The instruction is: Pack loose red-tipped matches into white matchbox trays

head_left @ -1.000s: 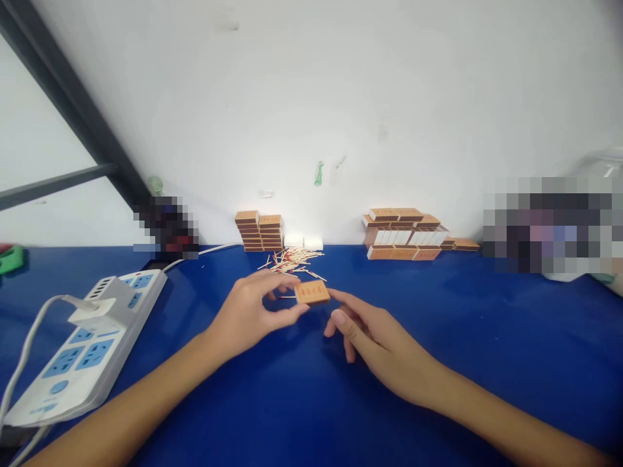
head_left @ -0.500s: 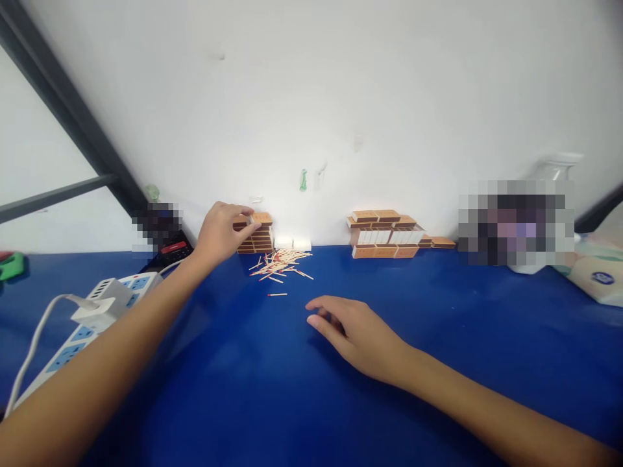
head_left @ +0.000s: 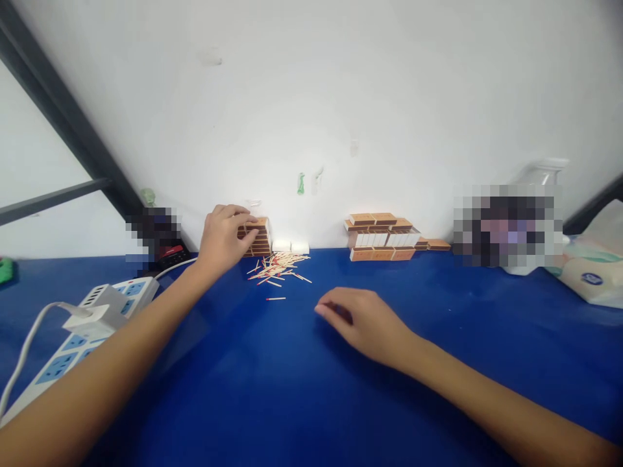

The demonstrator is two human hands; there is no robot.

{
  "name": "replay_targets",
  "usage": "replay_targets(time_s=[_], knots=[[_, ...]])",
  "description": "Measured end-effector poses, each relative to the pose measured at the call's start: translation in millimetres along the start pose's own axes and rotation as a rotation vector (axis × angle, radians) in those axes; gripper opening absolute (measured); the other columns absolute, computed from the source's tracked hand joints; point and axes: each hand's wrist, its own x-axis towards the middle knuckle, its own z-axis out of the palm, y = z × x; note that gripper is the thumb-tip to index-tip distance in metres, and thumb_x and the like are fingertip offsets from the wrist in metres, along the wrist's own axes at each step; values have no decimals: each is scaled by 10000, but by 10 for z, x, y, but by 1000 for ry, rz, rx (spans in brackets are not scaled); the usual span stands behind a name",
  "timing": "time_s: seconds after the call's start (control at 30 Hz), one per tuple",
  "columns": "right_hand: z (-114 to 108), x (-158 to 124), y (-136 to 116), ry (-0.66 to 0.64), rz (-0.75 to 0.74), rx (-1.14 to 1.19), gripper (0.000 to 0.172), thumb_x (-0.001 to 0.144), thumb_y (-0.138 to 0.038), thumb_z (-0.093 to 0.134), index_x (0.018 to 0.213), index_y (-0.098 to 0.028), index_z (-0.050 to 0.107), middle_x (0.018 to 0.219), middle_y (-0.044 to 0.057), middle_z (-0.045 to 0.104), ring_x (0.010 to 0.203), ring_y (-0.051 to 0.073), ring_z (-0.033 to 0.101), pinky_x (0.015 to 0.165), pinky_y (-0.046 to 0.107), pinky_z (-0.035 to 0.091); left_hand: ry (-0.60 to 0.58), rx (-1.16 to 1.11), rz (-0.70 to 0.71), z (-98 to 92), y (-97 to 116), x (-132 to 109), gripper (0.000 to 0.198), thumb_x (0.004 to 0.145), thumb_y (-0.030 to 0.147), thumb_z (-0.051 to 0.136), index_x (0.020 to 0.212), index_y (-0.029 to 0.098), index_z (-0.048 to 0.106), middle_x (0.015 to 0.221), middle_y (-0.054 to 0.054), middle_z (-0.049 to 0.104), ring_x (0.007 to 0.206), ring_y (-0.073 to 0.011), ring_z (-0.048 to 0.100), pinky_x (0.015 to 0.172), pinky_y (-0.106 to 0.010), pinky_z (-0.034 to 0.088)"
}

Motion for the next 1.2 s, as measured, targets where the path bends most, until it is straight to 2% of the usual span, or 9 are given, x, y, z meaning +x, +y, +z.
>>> replay_targets(time_s=[0.1,0.23,0.3,0.43,0.57,0.67,0.73,0.9,1.2], knots=[[-272,154,320,191,117,-115,250,990,-347,582,849,-205,732,757,21,741,675,169,645,645,298,433,-30,-124,141,-211,377,-226,163,935,280,690,1069,228,767,1158,-80,742,1109,-271,644,1010,-492,503],[-859,290,926,526,494,-146,179,895,-340,667,828,-193,742,729,64,750,646,197,663,606,312,445,-331,-256,314,-453,724,-622,185,1006,324,622,1088,215,748,1000,-54,764,931,-207,704,833,-366,583],[-1135,271,1170,613,644,-76,184,898,-324,639,808,-181,714,740,112,752,591,191,650,565,315,454,-316,-224,349,-460,720,-792,193,1018,313,599,1078,202,745,957,-50,768,894,-208,715,828,-376,589],[-1370,187,1257,649,658,-202,184,901,-332,630,756,-224,659,709,121,710,601,206,621,594,356,432,-312,-212,222,-287,500,-985,212,1016,329,589,1087,201,742,842,-32,737,767,-185,691,683,-338,576],[-1078,318,871,535,445,-300,180,912,-380,668,876,-213,726,764,91,709,695,209,627,661,349,422,-347,-231,153,-144,399,-1033,187,1010,315,591,1042,214,745,849,-31,715,802,-192,674,725,-353,572],[-668,606,543,133,176,-259,176,957,-331,611,992,-211,734,740,33,706,643,176,611,634,309,409,-338,-287,131,-111,481,-1067,173,1006,302,605,1048,212,747,968,-53,724,917,-209,678,824,-378,581],[-401,856,424,-28,82,-319,177,955,-284,610,1033,-193,741,726,29,701,646,173,604,637,302,387,-367,-325,134,-108,549,-1100,171,1005,293,611,1056,201,746,976,-57,718,932,-211,676,838,-379,584],[3,1418,453,-139,114,-407,211,961,-190,584,1095,-143,741,867,103,747,747,192,627,685,296,374,-371,-367,137,-124,584,-1148,166,1001,283,620,1063,186,740,970,-57,707,917,-205,676,821,-369,590],[175,1786,334,-222,-32,-323,162,951,-218,613,1016,-151,745,821,59,728,698,151,591,678,268,365,-389,-378,138,-164,601,-1181,167,1009,282,599,1062,205,737,1005,-63,715,927,-206,689,821,-362,592]])
